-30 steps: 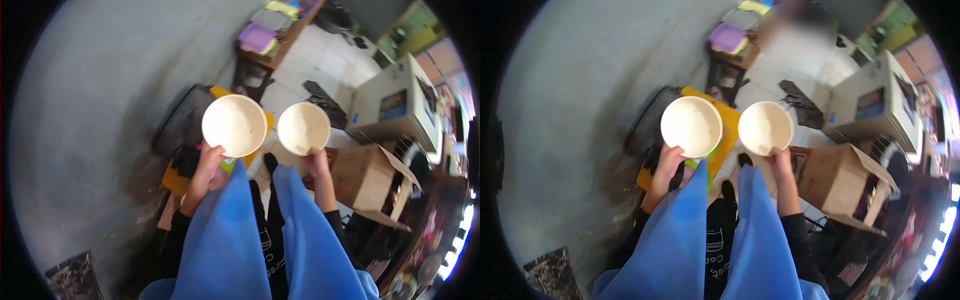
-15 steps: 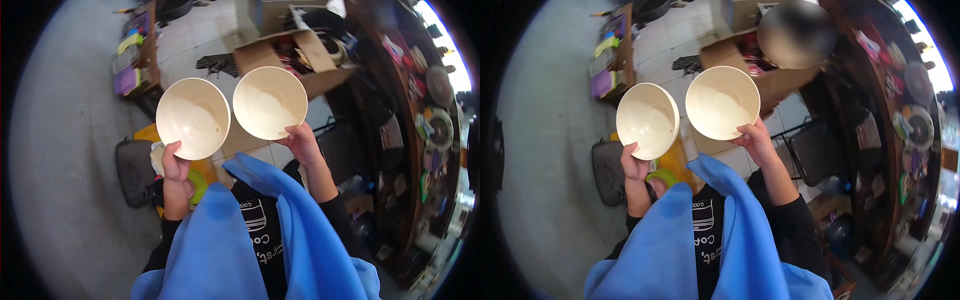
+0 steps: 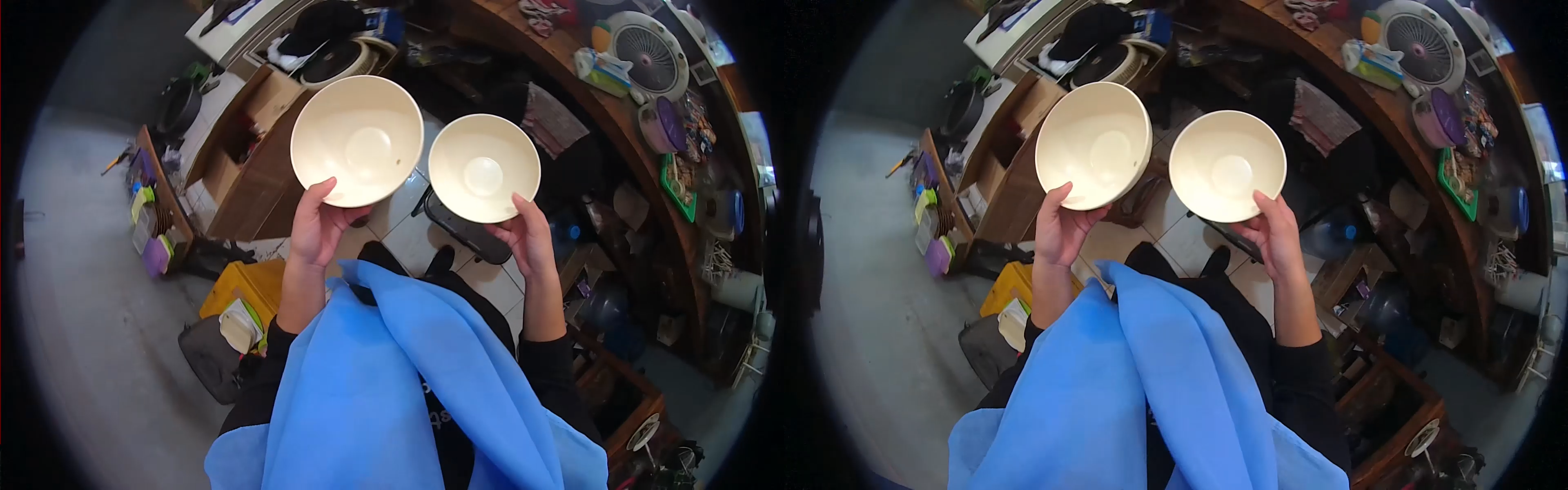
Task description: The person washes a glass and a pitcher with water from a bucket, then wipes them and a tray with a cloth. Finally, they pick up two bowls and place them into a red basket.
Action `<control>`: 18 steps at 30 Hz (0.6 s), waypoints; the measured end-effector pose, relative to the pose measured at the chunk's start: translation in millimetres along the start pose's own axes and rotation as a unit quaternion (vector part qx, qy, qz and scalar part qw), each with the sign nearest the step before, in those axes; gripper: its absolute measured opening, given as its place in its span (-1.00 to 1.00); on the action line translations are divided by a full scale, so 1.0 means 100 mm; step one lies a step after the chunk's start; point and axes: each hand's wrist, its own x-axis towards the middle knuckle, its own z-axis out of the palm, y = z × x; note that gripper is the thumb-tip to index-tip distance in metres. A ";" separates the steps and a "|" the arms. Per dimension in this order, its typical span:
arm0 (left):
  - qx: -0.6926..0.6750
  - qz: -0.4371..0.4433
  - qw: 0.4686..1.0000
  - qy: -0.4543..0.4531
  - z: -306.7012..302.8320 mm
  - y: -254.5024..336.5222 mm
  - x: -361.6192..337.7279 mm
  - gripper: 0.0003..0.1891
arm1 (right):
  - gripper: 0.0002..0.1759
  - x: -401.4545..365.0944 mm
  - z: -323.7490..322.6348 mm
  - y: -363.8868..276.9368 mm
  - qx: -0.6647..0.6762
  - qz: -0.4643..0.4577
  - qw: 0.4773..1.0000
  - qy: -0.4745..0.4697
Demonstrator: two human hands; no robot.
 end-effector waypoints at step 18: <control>0.227 0.120 0.964 -0.066 1.52 0.18 3.61 -0.53 | -0.48 2.03 0.11 -1.80 -0.007 -0.141 0.986 0.084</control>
